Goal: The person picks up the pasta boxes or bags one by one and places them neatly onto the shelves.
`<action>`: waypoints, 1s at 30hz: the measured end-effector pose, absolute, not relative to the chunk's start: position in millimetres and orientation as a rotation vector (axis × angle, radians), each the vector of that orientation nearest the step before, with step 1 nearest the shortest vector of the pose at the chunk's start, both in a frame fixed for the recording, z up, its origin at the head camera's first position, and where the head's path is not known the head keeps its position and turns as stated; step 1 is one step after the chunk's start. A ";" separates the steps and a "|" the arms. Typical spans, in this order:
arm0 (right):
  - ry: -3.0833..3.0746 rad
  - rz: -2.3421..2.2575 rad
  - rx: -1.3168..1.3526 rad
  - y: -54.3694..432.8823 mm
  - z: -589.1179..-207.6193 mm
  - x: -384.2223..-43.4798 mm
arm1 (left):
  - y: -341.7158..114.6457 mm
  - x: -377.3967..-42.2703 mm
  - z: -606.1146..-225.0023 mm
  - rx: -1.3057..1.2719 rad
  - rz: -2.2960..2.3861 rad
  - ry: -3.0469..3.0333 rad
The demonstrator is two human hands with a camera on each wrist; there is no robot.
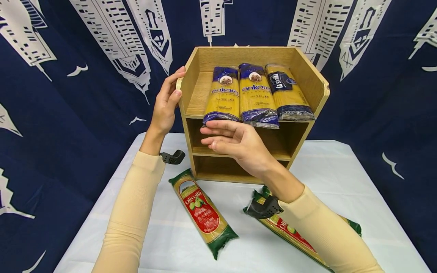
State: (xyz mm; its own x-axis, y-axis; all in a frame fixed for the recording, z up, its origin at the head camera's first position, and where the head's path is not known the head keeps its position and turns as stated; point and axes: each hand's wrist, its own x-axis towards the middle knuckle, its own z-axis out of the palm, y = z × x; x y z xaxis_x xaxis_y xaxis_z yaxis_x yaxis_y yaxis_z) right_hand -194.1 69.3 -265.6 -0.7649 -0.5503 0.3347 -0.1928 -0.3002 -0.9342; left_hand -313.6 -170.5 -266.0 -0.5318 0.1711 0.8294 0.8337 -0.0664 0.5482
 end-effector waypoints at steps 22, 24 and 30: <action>1.725 -2.130 -1.010 74.0 -269.2 -213.2 | -169.6 -312.4 -265.9 -1.086 -1.660 -1.666; 1.720 -2.119 -1.009 74.5 -269.3 -212.6 | -169.5 -312.3 -266.1 -1.089 -1.663 -1.662; 1.707 -2.106 -0.994 76.2 -270.1 -210.6 | -169.8 -312.2 -266.4 -1.089 -1.666 -1.667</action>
State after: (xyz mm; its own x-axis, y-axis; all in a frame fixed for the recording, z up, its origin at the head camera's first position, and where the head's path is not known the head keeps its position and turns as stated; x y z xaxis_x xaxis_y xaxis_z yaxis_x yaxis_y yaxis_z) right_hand -210.6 76.2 -270.1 -0.7349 -0.5835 0.3456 -0.2173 -0.2801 -0.9351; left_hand -312.2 -169.8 -266.4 -0.5283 0.1670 0.8325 0.8326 -0.0900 0.5465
